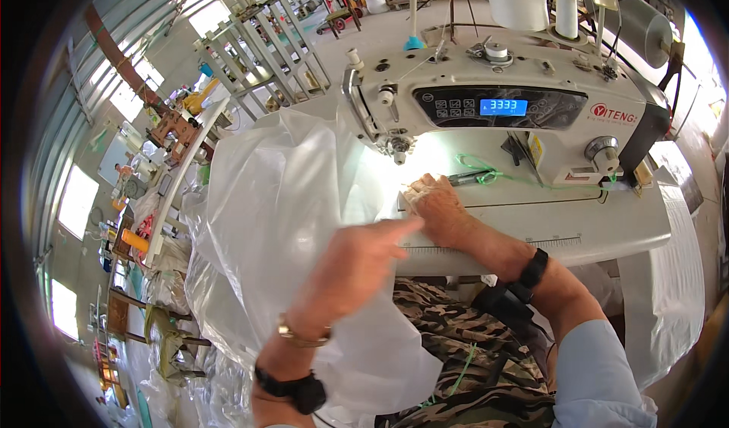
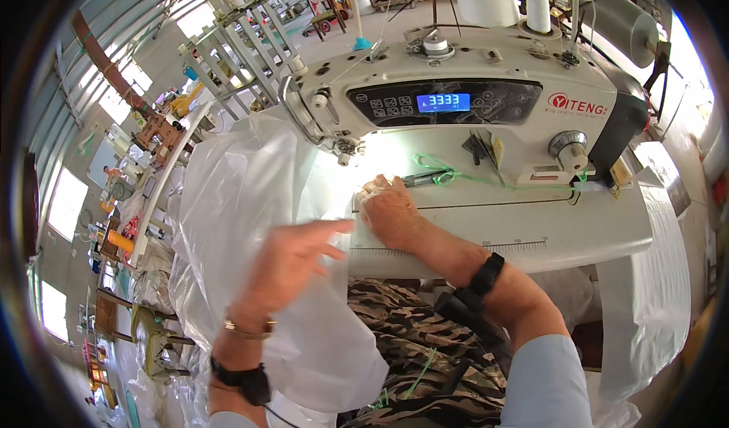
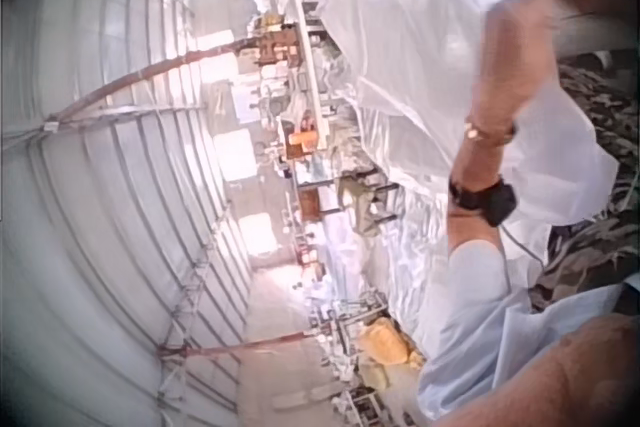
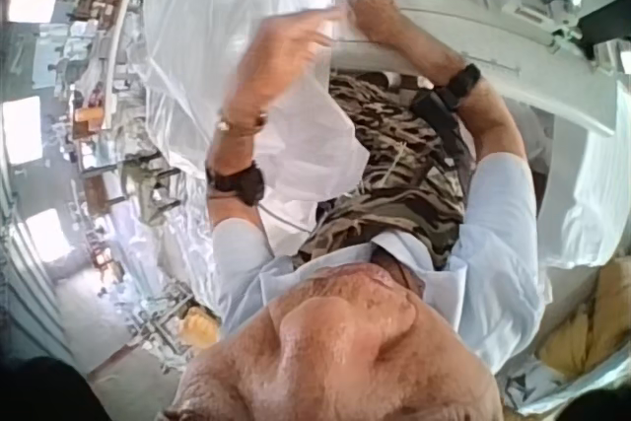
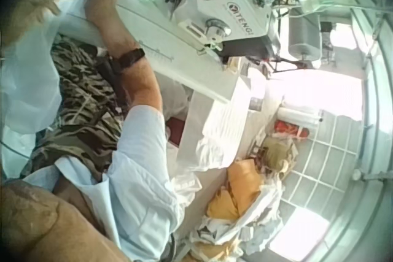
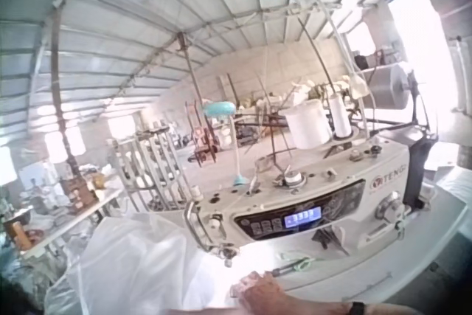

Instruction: Sewing and manipulating large white plastic sheets at an industrial sewing machine.

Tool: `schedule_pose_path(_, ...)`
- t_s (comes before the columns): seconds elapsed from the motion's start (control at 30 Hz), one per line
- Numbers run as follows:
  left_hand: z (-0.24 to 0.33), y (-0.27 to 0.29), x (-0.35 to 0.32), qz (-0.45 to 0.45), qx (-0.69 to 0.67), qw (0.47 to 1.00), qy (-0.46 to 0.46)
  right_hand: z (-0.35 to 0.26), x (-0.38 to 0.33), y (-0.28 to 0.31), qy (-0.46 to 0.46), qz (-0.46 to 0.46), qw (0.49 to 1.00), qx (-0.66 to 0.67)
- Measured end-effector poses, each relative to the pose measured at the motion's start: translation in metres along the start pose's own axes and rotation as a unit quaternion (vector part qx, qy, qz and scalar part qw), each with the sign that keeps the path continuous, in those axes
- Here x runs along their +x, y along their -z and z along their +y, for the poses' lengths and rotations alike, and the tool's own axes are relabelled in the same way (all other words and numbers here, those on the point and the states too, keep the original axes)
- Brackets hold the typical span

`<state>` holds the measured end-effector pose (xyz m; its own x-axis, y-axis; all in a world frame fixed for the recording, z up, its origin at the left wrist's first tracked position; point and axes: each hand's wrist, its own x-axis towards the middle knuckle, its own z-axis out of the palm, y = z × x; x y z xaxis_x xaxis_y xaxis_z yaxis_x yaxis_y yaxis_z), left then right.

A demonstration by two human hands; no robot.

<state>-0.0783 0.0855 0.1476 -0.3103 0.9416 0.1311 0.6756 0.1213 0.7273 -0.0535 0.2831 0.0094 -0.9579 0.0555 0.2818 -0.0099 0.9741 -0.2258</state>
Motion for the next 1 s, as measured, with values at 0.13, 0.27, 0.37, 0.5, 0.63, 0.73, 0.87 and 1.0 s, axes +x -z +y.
schedule_pose_path(0.13,-0.094,0.098,-0.021,0.256,0.446,0.858,0.018,-0.004,0.001,-0.002,0.001,0.039,0.999,0.005)
schedule_pose_path(0.27,-0.215,0.130,-0.054,0.323,0.481,0.800,0.159,-0.011,0.004,0.001,0.009,0.048,0.999,0.019)
schedule_pose_path(0.37,-0.234,0.120,-0.044,0.297,0.397,0.832,0.248,-0.004,0.001,-0.002,0.008,0.070,0.996,0.047)
schedule_pose_path(0.5,-0.235,0.091,-0.028,0.245,0.431,0.825,0.272,-0.011,-0.002,0.008,0.005,0.078,0.995,0.059)
schedule_pose_path(0.63,-0.241,0.087,-0.023,0.225,0.398,0.847,0.269,-0.011,0.001,0.005,-0.003,0.055,0.997,0.059)
schedule_pose_path(0.73,-0.233,0.085,-0.029,0.203,0.396,0.847,0.292,-0.015,-0.003,0.010,0.005,0.063,0.997,0.047)
schedule_pose_path(0.87,-0.233,0.079,-0.043,0.222,0.392,0.842,0.296,-0.016,-0.006,0.008,0.043,0.085,0.995,0.017)
schedule_pose_path(1.0,-0.234,0.080,-0.064,0.219,0.420,0.838,0.271,-0.017,-0.002,0.004,0.060,0.107,0.992,0.037)
